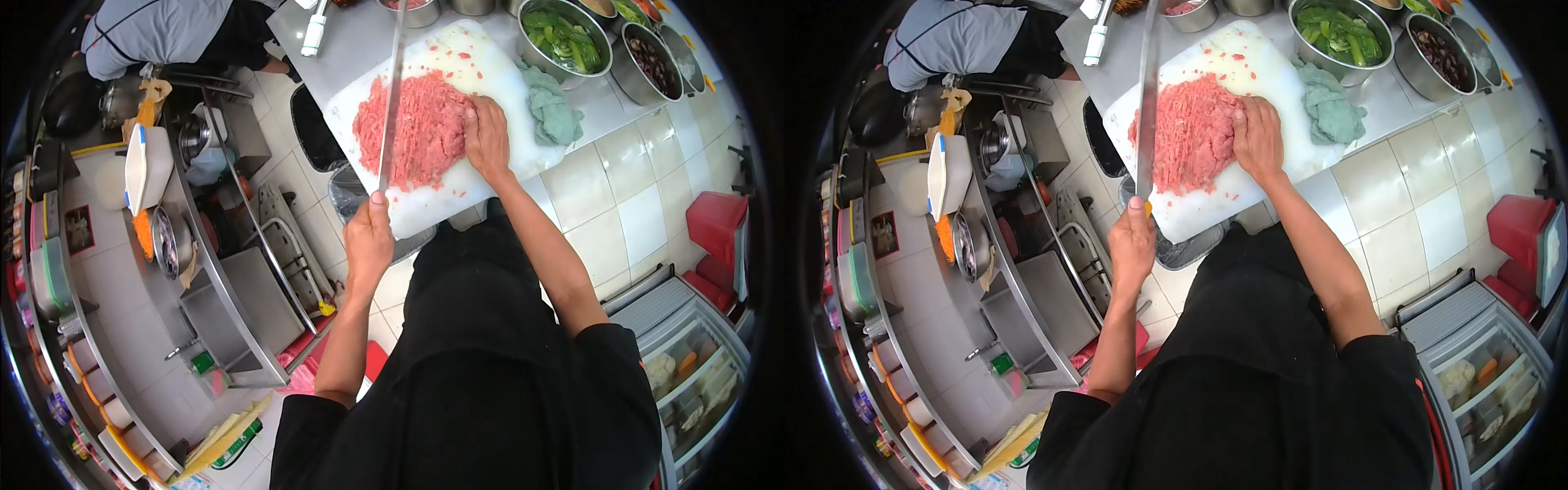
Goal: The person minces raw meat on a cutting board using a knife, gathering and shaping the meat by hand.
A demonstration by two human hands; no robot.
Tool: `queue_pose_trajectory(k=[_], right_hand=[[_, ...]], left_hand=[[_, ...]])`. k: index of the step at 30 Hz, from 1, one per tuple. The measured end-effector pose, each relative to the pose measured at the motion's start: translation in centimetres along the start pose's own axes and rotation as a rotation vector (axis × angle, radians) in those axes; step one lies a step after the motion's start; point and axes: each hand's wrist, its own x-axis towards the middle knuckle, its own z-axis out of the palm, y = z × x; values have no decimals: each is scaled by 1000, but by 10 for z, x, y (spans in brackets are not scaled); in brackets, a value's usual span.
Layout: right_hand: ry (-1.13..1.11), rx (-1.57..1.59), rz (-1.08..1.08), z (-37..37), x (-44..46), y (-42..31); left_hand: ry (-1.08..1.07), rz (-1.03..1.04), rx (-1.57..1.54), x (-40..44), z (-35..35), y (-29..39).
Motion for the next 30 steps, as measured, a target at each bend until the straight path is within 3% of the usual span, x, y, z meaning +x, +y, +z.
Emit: queue_pose_trajectory(k=[1,2,4,7,11,13,14,18,19,22,26,28,30], right_hand=[[-5,2,4,-1,1,-1],[-7,6,4,0,3,-2],[-7,5,11,0,1,1],[20,-24,-47,4,-2,10],[-6,-4,4,2,0,3],[-9,0,-3,3,0,3],[-12,-2,-1,2,0,2],[-5,-3,-14,1,-7,2],[-2,-1,-7,1,-1,1],[-19,5,9,-2,0,0],[26,-20,-28,4,-2,5],[-7,-15,5,-3,-7,0],[-14,-8,15,0,-2,0]], left_hand=[[17,-74,-147,1,16,-16],[86,50,-11,13,37,-55],[-30,-49,347,30,44,-72],[-108,-109,178,14,3,-10],[61,42,-172,1,16,-15],[12,11,154,24,36,-62],[-18,-8,319,28,36,-55],[-53,-51,64,6,1,-4],[20,-21,-39,-3,-1,7],[60,41,-83,8,25,-54],[-126,-169,228,21,17,-47],[-84,-151,58,3,-4,-4],[-20,-113,-49,-3,-6,-3]])
